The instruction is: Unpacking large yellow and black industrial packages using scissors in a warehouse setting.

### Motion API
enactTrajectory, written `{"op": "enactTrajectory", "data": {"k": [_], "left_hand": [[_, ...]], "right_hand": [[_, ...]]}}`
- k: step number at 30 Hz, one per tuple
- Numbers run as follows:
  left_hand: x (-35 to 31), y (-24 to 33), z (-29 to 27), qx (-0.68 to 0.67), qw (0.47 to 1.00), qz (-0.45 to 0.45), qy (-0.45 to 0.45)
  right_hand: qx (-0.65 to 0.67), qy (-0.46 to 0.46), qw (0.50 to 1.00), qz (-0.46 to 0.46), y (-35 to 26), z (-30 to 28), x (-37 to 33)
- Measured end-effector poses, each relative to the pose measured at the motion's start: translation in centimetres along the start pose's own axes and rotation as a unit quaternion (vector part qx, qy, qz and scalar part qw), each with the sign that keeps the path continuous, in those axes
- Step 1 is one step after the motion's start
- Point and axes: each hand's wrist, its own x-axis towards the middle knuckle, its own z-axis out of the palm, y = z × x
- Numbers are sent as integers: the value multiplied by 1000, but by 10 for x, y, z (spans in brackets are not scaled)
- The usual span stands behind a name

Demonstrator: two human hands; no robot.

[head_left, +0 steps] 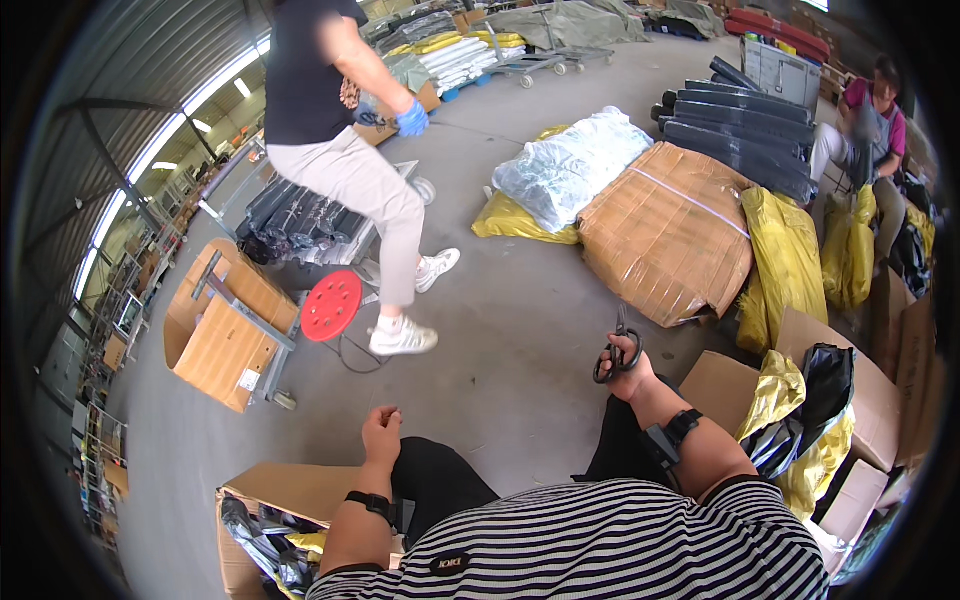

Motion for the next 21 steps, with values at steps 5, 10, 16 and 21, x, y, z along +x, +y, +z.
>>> {"op": "enactTrajectory", "data": {"k": [5, 10, 16, 21], "left_hand": [[-10, 1, -10, 14, 999, 5, 45], [-17, -2, -22, -21, 996, 11, 81], [-30, 3, -36, 14, 994, 18, 102], [-34, -2, -39, 36, 994, 27, 99]], "right_hand": [[-33, -30, 999, 1, 12, 3, 3], [-41, -15, 999, 13, 16, 5, 9], [-59, -26, 998, 9, 26, 7, 12], [-63, -28, 998, 4, 27, 4, 12]]}}
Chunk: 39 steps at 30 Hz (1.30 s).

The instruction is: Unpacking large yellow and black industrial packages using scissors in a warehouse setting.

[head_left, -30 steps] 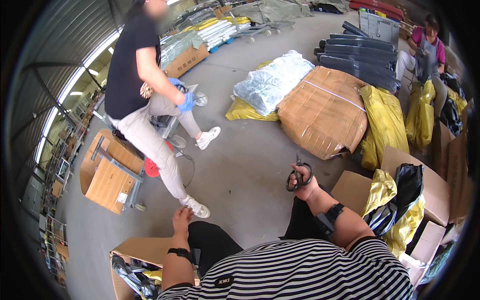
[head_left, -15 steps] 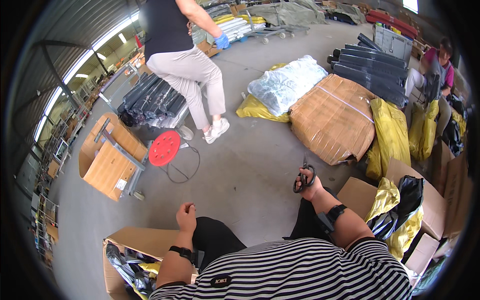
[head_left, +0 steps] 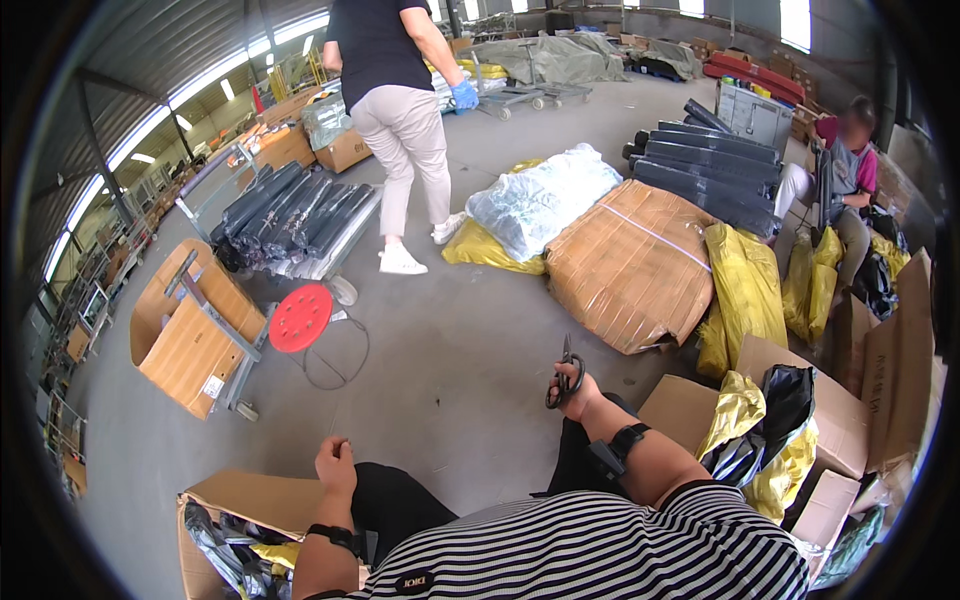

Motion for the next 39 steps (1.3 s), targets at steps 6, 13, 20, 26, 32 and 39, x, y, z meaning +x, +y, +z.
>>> {"op": "enactTrajectory", "data": {"k": [6, 13, 20, 26, 32, 39], "left_hand": [[-4, -3, -2, 30, 999, 30, -15], [-4, 3, -2, 54, 998, 28, -32], [22, 48, -16, -69, 997, 12, -42], [53, 162, 0, -572, 806, -135, -73], [60, 52, 65, -626, 684, -370, -67], [60, 57, 82, -624, 707, -329, -52]], "right_hand": [[-26, 16, 999, 13, 3, 3, -1], [-43, 38, 998, -2, 3, 9, -10], [-36, 25, 999, 0, 2, 6, -15], [-18, 51, 999, -9, -6, -2, -12], [-19, 59, 998, 1, 3, 8, -9], [-68, 70, 995, 20, -1, 4, -3]]}}
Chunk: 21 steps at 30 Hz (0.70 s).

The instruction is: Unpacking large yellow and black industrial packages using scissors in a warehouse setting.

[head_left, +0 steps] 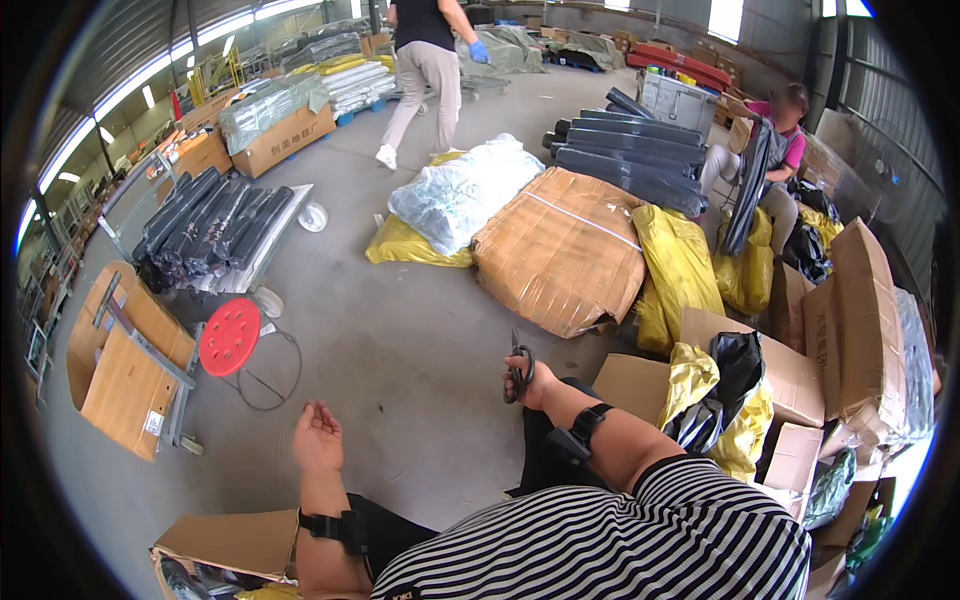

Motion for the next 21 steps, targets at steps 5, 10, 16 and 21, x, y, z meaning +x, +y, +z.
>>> {"op": "enactTrajectory", "data": {"k": [5, 10, 16, 21], "left_hand": [[3, -13, 1, 79, 995, -50, 23], [3, -13, 1, 93, 994, -51, 13], [-3, -8, 4, 97, 995, -32, 6], [-8, -6, 0, 106, 994, -24, 7]], "right_hand": [[4, 9, 1000, -6, 3, 4, 6], [-19, 13, 1000, 4, 11, 14, 10], [-43, 27, 999, 3, 12, 16, 16], [-55, 23, 998, 8, 15, 17, 20]]}}
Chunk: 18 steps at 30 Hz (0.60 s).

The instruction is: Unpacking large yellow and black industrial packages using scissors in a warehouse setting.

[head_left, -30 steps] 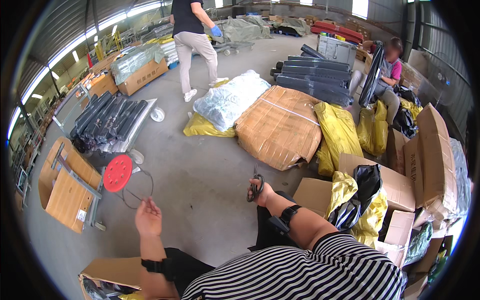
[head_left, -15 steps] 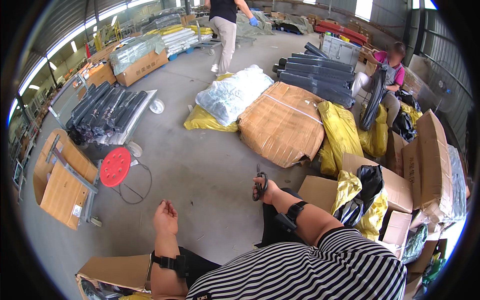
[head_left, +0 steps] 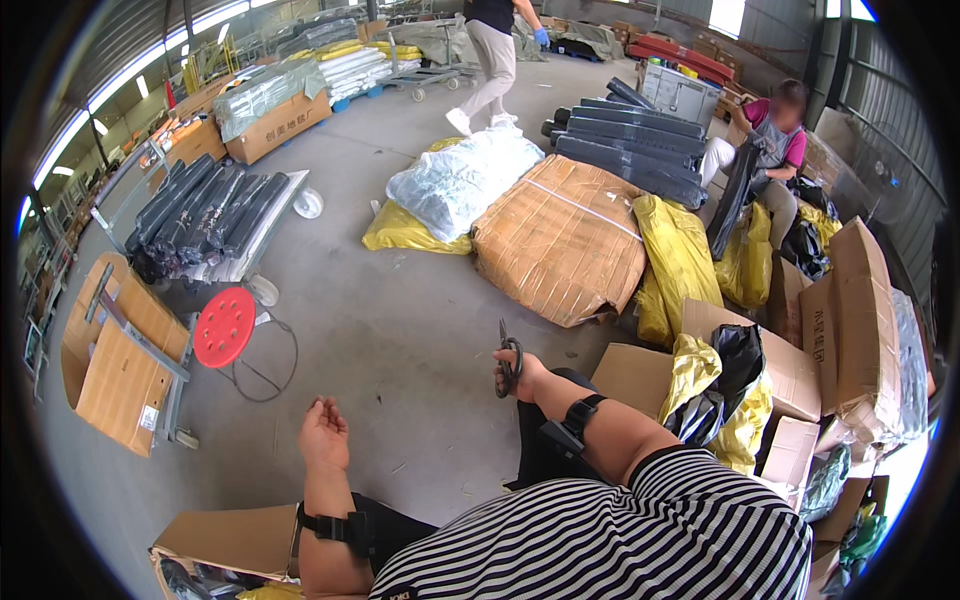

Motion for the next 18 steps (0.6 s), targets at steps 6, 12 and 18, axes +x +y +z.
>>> {"op": "enactTrajectory", "data": {"k": [6, 12, 18], "left_hand": [[-2, -1, -3, 4, 1000, -7, 10], [4, -5, -4, 17, 1000, -13, -3], [7, -3, -12, 25, 1000, -7, 11]], "right_hand": [[-6, 1, 1000, 0, 4, -2, 1], [-11, 20, 999, -24, 1, -3, -5], [-29, 3, 999, -18, 2, -1, 0]]}}
